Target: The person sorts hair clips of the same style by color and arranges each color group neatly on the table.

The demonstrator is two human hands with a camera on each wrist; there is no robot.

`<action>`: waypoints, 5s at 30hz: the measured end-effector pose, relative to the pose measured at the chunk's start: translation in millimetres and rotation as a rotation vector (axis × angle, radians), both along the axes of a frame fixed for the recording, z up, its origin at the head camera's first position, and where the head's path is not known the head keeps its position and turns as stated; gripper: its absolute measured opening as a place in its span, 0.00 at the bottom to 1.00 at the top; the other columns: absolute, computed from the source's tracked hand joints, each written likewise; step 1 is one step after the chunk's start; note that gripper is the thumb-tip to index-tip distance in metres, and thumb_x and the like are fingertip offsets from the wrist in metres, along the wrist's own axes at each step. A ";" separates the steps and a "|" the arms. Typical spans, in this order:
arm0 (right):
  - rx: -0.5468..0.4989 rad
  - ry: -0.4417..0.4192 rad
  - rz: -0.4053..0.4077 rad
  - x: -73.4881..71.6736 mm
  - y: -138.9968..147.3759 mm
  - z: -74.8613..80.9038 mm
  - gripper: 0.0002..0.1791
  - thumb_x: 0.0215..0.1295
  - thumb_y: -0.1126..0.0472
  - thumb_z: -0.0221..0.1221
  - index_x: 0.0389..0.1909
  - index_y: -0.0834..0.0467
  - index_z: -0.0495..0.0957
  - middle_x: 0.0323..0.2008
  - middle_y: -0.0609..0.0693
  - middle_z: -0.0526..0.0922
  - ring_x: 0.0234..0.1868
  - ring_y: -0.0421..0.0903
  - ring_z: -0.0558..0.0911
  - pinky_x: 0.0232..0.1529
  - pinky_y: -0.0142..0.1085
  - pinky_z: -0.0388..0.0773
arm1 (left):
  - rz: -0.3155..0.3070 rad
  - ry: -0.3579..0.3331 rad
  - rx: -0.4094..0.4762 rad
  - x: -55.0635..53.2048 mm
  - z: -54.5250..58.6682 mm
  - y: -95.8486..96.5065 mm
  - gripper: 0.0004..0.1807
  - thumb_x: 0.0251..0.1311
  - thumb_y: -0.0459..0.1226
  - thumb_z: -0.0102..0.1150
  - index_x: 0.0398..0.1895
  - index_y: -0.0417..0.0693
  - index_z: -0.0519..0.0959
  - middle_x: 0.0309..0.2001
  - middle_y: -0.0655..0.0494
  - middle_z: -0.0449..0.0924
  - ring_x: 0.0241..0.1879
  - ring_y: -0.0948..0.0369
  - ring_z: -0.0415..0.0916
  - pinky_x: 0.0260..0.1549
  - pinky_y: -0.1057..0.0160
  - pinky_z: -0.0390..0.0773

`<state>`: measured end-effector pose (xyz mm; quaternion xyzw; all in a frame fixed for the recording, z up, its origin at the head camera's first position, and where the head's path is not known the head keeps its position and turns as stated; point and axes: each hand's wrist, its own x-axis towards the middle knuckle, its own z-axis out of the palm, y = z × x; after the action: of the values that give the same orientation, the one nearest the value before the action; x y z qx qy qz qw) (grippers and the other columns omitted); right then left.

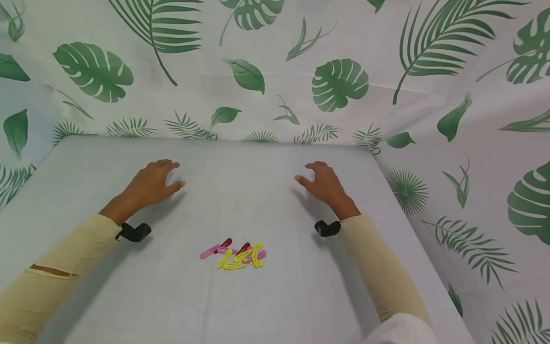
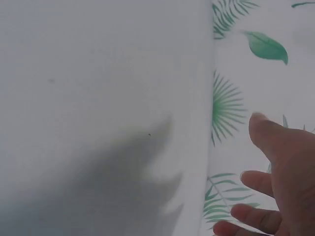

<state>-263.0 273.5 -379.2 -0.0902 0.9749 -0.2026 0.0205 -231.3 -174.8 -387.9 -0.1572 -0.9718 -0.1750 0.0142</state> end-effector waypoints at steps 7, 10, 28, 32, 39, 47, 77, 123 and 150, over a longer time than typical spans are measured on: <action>-0.106 0.103 0.018 18.9 -7.3 -3.4 0.22 0.69 0.54 0.59 0.56 0.65 0.77 0.54 0.61 0.78 0.49 0.58 0.78 0.44 0.51 0.76 | -0.067 -0.022 0.165 16.1 5.8 13.1 0.23 0.67 0.42 0.58 0.59 0.36 0.75 0.56 0.38 0.75 0.54 0.44 0.73 0.50 0.44 0.73; -0.140 0.108 0.037 27.2 -11.6 -3.2 0.19 0.69 0.57 0.60 0.54 0.64 0.79 0.49 0.59 0.81 0.45 0.54 0.79 0.39 0.47 0.77 | -0.108 -0.034 0.216 23.2 3.4 18.3 0.21 0.66 0.40 0.59 0.57 0.37 0.77 0.51 0.42 0.79 0.47 0.49 0.76 0.43 0.49 0.76; -0.380 0.003 0.216 80.2 -47.8 -17.5 0.12 0.65 0.62 0.63 0.47 0.60 0.84 0.35 0.45 0.84 0.36 0.45 0.77 0.37 0.37 0.76 | -0.408 -0.211 0.468 73.4 -13.6 71.7 0.14 0.59 0.29 0.64 0.49 0.39 0.82 0.37 0.61 0.82 0.35 0.64 0.76 0.34 0.65 0.78; -0.426 -0.067 0.271 92.9 -55.2 -22.9 0.11 0.65 0.63 0.63 0.47 0.59 0.84 0.36 0.44 0.84 0.37 0.45 0.77 0.38 0.36 0.77 | -0.465 -0.259 0.480 81.8 -20.1 80.7 0.15 0.58 0.27 0.63 0.49 0.38 0.82 0.39 0.59 0.82 0.36 0.65 0.76 0.35 0.66 0.78; -0.484 -0.147 0.373 114.5 -67.6 -26.8 0.14 0.64 0.63 0.64 0.50 0.60 0.82 0.44 0.50 0.83 0.43 0.45 0.78 0.44 0.39 0.77 | -0.529 -0.294 0.497 90.5 -29.3 90.7 0.15 0.57 0.29 0.67 0.49 0.39 0.82 0.41 0.57 0.83 0.36 0.65 0.75 0.32 0.66 0.77; -0.485 -0.178 0.467 126.8 -75.3 -31.6 0.15 0.61 0.70 0.63 0.49 0.60 0.81 0.45 0.48 0.83 0.41 0.43 0.78 0.43 0.37 0.77 | -0.575 -0.265 0.455 94.1 -28.9 94.9 0.15 0.57 0.28 0.66 0.49 0.39 0.82 0.40 0.57 0.81 0.34 0.63 0.74 0.36 0.66 0.75; -0.346 -0.161 0.484 128.8 -86.2 -40.8 0.10 0.60 0.68 0.65 0.41 0.53 0.83 0.34 0.42 0.79 0.31 0.38 0.72 0.31 0.32 0.71 | -0.510 -0.331 0.472 93.4 -37.3 97.4 0.10 0.58 0.27 0.63 0.42 0.44 0.82 0.35 0.63 0.79 0.34 0.66 0.74 0.37 0.65 0.75; -0.558 -0.127 0.235 74.4 -98.9 -40.9 0.10 0.63 0.70 0.61 0.44 0.62 0.85 0.37 0.51 0.86 0.31 0.44 0.78 0.31 0.32 0.73 | 0.028 -0.200 0.788 -15.8 -39.7 118.7 0.14 0.58 0.23 0.60 0.48 0.34 0.81 0.33 0.46 0.78 0.29 0.57 0.79 0.29 0.64 0.80; -0.558 -0.039 0.151 31.4 -116.8 -39.6 0.11 0.63 0.69 0.61 0.46 0.63 0.84 0.37 0.52 0.85 0.33 0.45 0.82 0.33 0.35 0.76 | 0.028 -0.063 0.614 -38.2 -49.4 117.2 0.12 0.56 0.24 0.63 0.44 0.35 0.82 0.35 0.47 0.81 0.36 0.55 0.77 0.39 0.59 0.77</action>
<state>-231.6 156.7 -418.7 -0.1606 0.8715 -0.4626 0.0284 -269.5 -57.5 -437.3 -0.1267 -0.8756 -0.4649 0.0334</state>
